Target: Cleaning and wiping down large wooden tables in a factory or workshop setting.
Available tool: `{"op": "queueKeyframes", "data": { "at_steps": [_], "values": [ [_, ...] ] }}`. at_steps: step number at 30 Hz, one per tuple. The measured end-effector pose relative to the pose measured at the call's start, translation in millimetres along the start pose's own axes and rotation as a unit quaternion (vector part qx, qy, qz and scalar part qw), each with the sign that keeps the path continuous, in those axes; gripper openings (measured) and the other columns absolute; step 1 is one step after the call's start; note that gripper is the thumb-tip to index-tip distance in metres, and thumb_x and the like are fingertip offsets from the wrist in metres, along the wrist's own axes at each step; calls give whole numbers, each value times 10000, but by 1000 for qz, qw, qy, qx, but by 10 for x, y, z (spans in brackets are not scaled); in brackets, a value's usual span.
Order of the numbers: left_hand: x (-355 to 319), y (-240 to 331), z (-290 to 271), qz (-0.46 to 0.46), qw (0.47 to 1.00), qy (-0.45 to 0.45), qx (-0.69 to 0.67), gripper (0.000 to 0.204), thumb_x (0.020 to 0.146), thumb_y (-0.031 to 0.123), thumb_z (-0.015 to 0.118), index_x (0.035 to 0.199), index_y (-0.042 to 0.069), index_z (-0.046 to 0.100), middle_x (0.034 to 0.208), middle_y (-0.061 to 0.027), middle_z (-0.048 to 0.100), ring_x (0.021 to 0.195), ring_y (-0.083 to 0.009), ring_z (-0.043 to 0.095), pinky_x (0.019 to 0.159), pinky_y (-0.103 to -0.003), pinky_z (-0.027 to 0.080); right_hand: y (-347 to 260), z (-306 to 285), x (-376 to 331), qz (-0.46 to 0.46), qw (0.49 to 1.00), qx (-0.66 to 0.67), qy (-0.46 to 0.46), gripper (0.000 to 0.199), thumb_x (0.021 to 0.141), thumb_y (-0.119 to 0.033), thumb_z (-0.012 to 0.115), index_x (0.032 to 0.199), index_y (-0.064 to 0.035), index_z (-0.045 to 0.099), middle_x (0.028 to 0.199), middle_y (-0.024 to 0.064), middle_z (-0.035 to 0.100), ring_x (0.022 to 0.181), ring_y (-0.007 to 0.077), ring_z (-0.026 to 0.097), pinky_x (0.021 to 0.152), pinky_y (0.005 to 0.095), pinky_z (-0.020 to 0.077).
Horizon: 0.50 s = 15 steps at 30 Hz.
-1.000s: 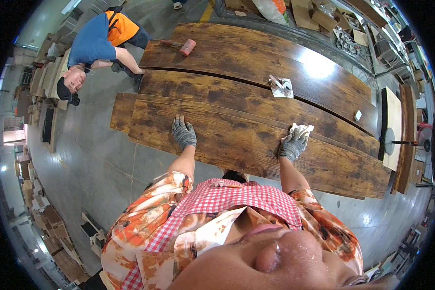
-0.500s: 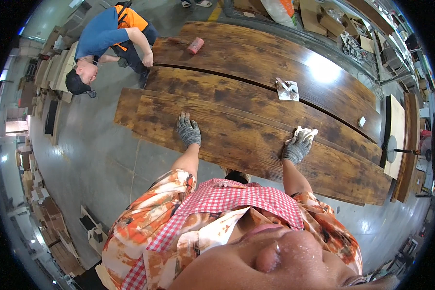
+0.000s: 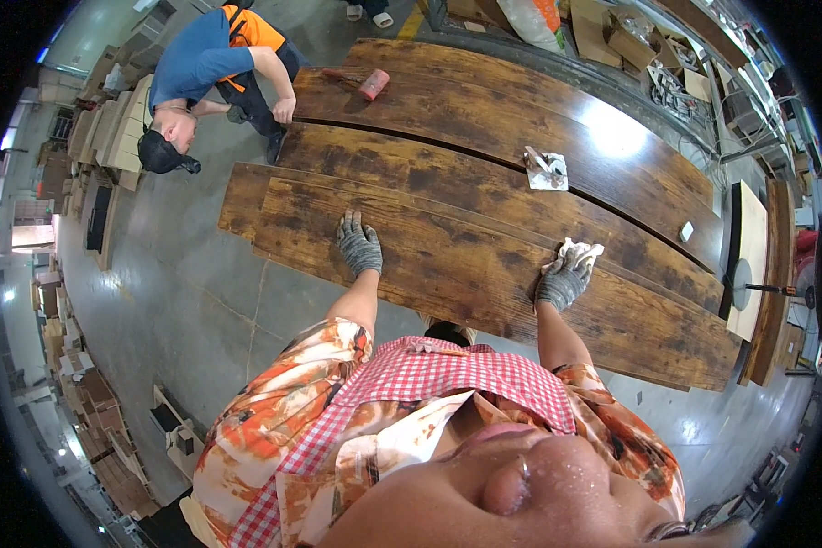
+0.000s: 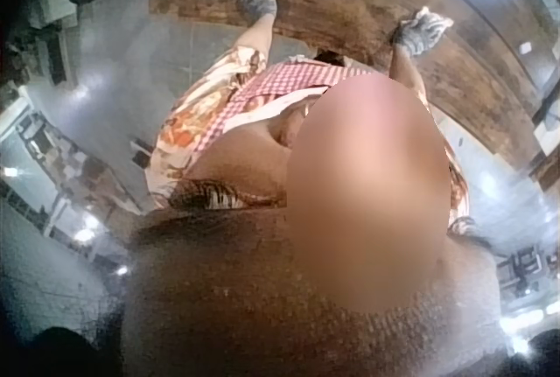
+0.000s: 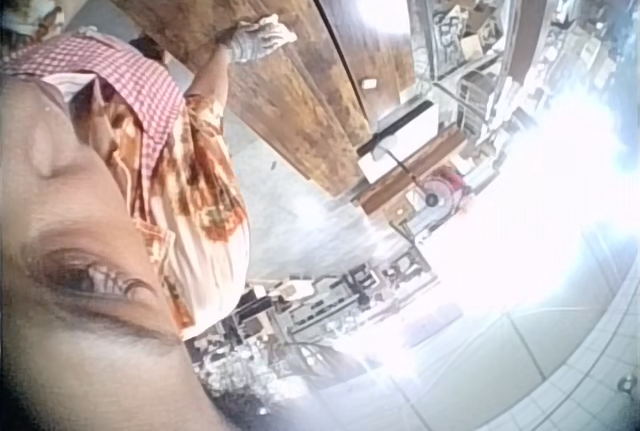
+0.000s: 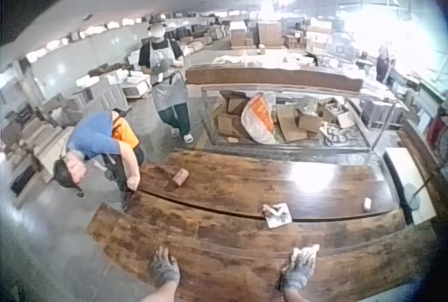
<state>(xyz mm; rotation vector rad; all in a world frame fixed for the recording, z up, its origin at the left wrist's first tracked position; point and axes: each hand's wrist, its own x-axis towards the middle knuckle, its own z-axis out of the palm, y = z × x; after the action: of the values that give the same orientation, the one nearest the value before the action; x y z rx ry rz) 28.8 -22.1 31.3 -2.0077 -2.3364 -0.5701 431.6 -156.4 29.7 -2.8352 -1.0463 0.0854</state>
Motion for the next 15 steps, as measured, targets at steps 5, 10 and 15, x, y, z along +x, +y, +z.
{"op": "queueKeyframes", "data": {
  "at_steps": [5, 10, 15],
  "values": [
    [-6, -14, 12, 0, 1000, 1, 4, 384, 938, 154, 552, 1313, 73, 558, 1457, -127, 473, 1347, -321, 412, 1135, -451, 338, -15, -52, -5, 20, 999, 11, -39, 422, 966, -347, 502, 1368, -235, 560, 1508, 188, 377, 1388, 380, 342, 1169, 470, 265],
    [-4, -22, 29, 6, 1000, 7, -5, 391, 938, 171, 555, 1320, 85, 557, 1466, -120, 466, 1351, -317, 411, 1134, -452, 334, -23, -69, -3, 15, 999, 20, -25, 412, 966, -343, 504, 1357, -233, 574, 1512, 184, 374, 1390, 385, 337, 1169, 456, 271],
    [-6, -25, 29, -6, 1000, 11, -2, 409, 926, 167, 563, 1330, 101, 557, 1468, -120, 466, 1356, -315, 412, 1129, -453, 341, -12, 1, 5, 6, 1000, 25, -12, 430, 944, -337, 529, 1359, -233, 572, 1513, 184, 377, 1402, 377, 330, 1175, 453, 260]
  ]
}}
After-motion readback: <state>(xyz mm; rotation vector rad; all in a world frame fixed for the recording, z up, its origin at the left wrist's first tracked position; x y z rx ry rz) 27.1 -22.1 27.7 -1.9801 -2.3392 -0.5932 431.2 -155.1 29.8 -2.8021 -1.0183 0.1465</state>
